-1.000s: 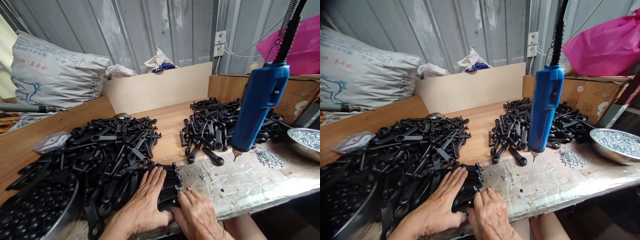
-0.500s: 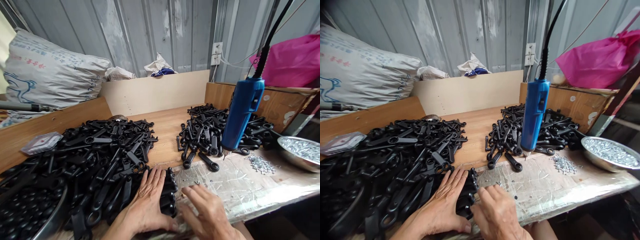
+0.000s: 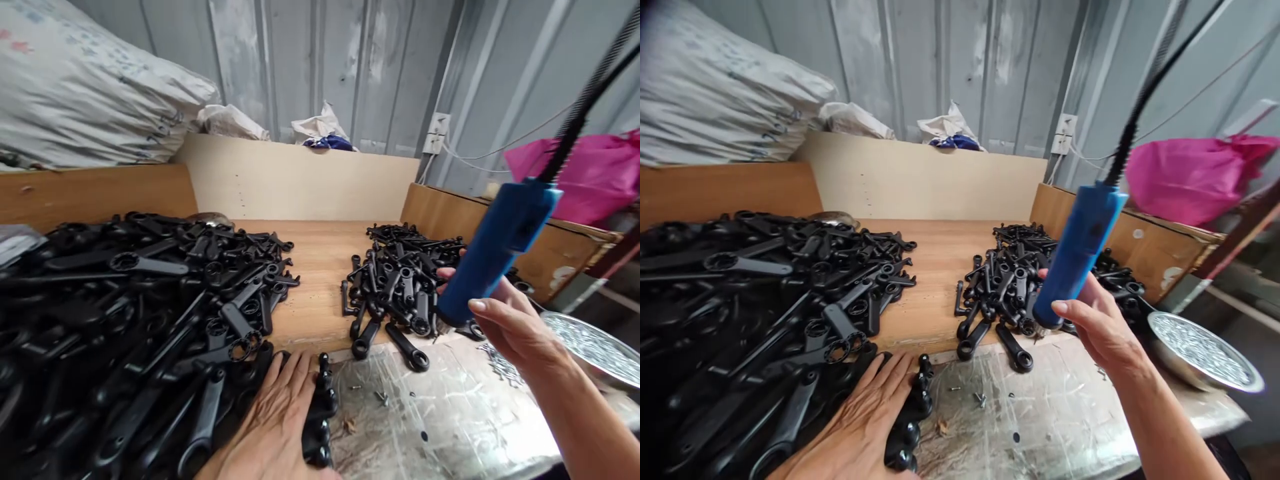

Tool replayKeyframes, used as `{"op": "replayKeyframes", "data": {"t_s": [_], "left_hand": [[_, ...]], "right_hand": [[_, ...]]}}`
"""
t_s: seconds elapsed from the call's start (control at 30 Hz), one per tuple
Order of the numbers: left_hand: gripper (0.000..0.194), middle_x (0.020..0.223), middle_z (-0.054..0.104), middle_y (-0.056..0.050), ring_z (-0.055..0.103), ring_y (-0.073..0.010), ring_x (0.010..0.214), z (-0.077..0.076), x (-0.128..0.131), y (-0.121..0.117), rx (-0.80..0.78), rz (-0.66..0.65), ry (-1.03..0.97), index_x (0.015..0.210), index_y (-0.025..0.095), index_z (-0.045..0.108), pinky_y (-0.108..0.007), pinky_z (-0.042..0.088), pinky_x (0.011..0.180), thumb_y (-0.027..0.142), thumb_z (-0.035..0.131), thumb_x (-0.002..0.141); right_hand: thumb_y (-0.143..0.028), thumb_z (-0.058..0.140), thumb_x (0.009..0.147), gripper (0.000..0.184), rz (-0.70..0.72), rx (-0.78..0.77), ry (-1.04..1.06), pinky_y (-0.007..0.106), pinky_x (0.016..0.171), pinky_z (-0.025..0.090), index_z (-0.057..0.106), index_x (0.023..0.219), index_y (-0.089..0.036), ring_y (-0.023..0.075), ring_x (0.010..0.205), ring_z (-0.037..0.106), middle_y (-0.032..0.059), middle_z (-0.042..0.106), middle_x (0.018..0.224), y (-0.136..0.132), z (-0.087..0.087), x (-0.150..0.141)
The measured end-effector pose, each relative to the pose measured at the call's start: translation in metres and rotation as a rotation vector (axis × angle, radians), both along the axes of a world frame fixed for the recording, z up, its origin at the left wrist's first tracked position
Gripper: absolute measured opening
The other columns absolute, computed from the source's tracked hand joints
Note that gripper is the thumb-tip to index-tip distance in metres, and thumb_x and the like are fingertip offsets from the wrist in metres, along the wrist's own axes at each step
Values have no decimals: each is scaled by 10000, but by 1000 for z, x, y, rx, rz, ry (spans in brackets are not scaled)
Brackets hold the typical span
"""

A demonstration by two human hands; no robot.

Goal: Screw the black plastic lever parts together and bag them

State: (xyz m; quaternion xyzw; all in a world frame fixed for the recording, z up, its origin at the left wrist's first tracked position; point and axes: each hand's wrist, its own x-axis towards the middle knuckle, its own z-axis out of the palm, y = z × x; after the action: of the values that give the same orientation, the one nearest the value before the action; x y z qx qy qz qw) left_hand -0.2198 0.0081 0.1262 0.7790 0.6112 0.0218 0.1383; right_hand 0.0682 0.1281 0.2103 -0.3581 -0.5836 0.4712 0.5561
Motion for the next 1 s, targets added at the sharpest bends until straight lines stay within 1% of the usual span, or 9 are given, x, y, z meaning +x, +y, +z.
{"op": "replayKeyframes", "data": {"t_s": [0.13,0.2,0.3,0.4,0.5,0.57,0.67,0.77,1.0], "left_hand": [[1085,1503,89,-196,86,-369,1387,-23,-7,1,54,-38,-34,1456,72,194,-561,110,1125,685,594,656],[1016,1505,88,-186,89,-376,1387,-38,-11,3,106,-85,-39,1461,82,183,-586,133,1113,681,533,718],[838,1503,150,-163,168,-366,1378,-54,-14,10,143,-109,-6,1460,122,217,-572,234,1090,566,501,809],[545,1483,262,-140,246,-322,1365,-61,-10,16,164,-85,64,1435,160,312,-515,290,1080,303,400,916],[511,1464,317,-148,261,-315,1362,-63,-3,16,250,-45,135,1418,154,351,-489,285,1084,185,391,909],[503,1460,328,-152,281,-317,1356,-61,2,13,309,-14,169,1408,146,369,-480,280,1084,151,386,906],[486,1445,370,-141,322,-295,1344,-58,5,11,330,22,185,1384,144,411,-453,275,1083,82,322,910],[470,1428,402,-149,341,-297,1335,-53,7,10,330,28,200,1370,131,427,-450,285,1071,79,327,913],[467,1414,420,-155,381,-296,1312,-46,8,12,309,33,222,1344,130,461,-450,336,1044,67,296,911]], "right_hand": [[-356,838,495,1098,85,-95,-17,343,441,518,267,1431,-289,218,513,616,36,699,784,-9,2,-30],[-344,864,462,1180,99,-65,-24,320,424,508,212,1445,-309,206,489,606,19,691,755,-14,4,-50],[-320,894,419,1158,124,63,0,313,474,535,282,1402,-302,229,615,639,33,695,778,-20,6,-80],[-322,889,453,962,191,133,47,337,477,557,428,1298,-320,242,665,650,40,701,835,-23,8,-102],[-313,851,534,549,179,153,11,332,452,561,645,1036,-236,240,640,659,71,700,854,-25,11,-110],[-254,837,536,380,174,180,-24,333,489,574,684,877,-189,238,661,664,85,696,870,-25,15,-112],[-93,788,501,528,208,185,25,329,532,574,636,981,-252,223,699,660,31,686,860,-25,21,-119],[-48,714,508,744,225,137,114,290,455,512,503,1172,-309,199,633,622,-21,651,742,-28,19,-133],[-321,777,557,791,77,211,226,333,506,467,374,1236,-268,179,530,555,-60,611,609,-38,-10,-157]]}}
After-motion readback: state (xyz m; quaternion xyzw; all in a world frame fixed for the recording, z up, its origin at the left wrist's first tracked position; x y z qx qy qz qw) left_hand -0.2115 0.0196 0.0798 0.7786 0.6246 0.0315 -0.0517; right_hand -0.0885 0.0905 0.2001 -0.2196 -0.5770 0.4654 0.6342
